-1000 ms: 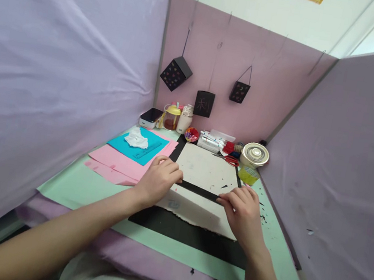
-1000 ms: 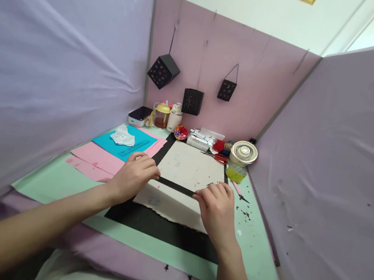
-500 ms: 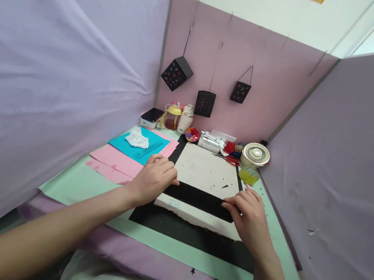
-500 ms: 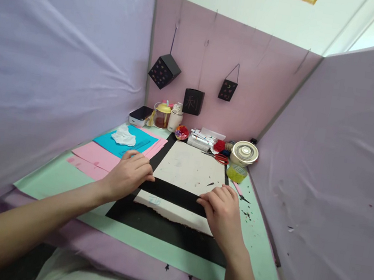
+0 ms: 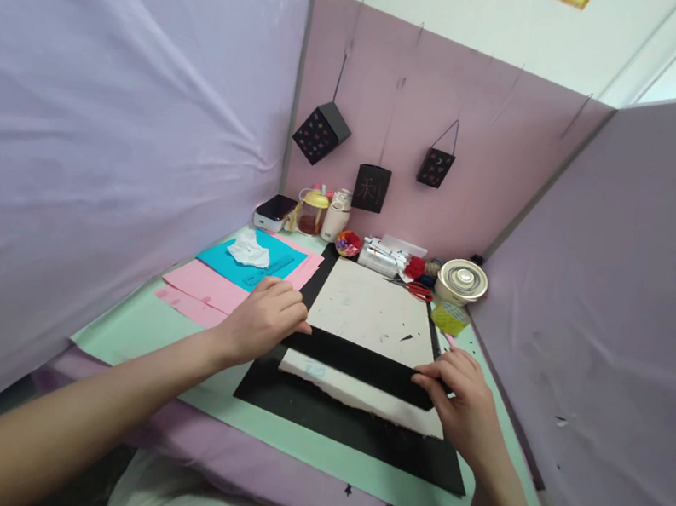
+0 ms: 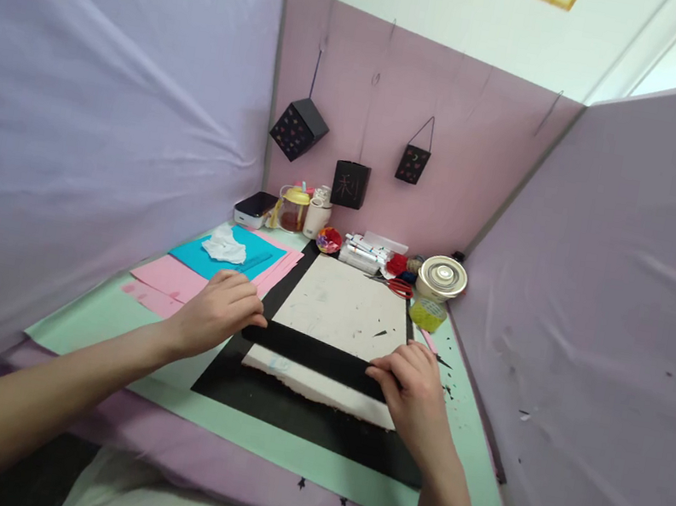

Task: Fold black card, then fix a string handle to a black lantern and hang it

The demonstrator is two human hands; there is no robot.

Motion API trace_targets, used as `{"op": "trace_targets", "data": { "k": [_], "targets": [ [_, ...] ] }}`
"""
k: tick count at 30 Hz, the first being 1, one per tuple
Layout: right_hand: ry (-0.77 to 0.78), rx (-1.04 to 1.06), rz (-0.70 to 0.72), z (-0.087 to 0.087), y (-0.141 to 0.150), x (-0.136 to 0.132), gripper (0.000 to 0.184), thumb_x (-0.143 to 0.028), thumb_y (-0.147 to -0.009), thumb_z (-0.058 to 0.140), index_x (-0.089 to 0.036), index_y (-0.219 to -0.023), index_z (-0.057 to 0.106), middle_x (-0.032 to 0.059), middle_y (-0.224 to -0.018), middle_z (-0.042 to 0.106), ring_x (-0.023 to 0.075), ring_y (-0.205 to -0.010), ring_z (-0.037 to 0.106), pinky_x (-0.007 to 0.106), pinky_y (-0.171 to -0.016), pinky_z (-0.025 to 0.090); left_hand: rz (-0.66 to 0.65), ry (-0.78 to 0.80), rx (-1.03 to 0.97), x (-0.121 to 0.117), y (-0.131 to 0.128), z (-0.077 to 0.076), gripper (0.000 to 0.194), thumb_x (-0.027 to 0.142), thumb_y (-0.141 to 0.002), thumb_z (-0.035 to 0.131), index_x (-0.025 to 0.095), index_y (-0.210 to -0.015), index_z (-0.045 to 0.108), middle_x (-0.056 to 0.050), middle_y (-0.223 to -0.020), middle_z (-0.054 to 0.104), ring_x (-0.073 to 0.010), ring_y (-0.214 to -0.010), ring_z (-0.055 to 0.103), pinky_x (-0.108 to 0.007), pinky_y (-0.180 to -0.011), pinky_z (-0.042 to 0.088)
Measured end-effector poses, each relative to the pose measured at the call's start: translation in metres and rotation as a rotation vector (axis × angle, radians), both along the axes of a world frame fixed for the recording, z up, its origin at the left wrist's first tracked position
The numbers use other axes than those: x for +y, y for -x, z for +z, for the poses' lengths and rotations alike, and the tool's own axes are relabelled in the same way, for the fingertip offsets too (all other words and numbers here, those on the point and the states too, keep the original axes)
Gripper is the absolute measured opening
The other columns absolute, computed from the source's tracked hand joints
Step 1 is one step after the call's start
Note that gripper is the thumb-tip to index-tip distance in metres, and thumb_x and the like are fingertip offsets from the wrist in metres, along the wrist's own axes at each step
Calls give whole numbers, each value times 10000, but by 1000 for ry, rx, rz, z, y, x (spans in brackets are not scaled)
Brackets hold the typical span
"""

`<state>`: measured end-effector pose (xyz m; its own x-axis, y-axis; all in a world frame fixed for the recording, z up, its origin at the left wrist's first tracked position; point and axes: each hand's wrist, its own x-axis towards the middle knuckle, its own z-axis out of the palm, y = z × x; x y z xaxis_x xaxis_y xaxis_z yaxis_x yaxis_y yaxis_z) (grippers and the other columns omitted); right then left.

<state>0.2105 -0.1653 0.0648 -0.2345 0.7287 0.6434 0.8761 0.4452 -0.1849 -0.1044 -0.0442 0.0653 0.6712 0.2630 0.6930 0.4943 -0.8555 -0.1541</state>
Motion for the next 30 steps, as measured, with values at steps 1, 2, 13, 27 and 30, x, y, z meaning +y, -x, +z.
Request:
{"op": "trace_targets", "data": {
  "k": [1, 2, 13, 27, 30],
  "targets": [
    [13, 4, 6, 0, -1, -1, 130, -263, -906, 592, -232, -779, 599, -11, -681, 553, 168, -685, 527, 406, -857, 416, -11, 5, 5, 1, 1, 0, 264, 288, -951, 509, 187, -707, 521, 17, -657, 495, -159, -681, 482, -323, -736, 328],
    [25, 7, 14, 0, -1, -1, 127, -261, -907, 591, -232, -783, 599, -13, -680, 551, 167, -684, 528, 406, -857, 415, -21, 15, 10, 2, 1, 1, 270, 284, -954, 503, 186, -702, 516, 19, -653, 489, -156, -672, 477, -319, -726, 330],
    [36, 36, 17, 0, -9, -3, 135, -272, -900, 598, -227, -774, 609, 2, -686, 564, 176, -683, 538, 380, -773, 434, -80, 157, 45, 2, 7, -4, 206, 97, -957, 406, 181, -930, 592, -28, -833, 579, -175, -848, 512, -337, -801, 386],
    [54, 31, 25, 3, -5, -5, 128, -253, -906, 591, -211, -786, 605, 2, -697, 549, 173, -703, 523, 372, -786, 418, 18, 59, 18, -2, 8, -2, 198, 89, -934, 452, 161, -859, 622, -30, -752, 575, -189, -762, 488, -328, -740, 347],
    [53, 26, 11, 1, -6, -1, 143, -263, -913, 578, -212, -781, 598, 2, -698, 551, 174, -702, 527, 382, -819, 421, 13, 49, -5, 1, 8, -1, 199, 102, -939, 457, 164, -849, 623, -25, -758, 594, -183, -754, 504, -322, -736, 347]
  ]
}}
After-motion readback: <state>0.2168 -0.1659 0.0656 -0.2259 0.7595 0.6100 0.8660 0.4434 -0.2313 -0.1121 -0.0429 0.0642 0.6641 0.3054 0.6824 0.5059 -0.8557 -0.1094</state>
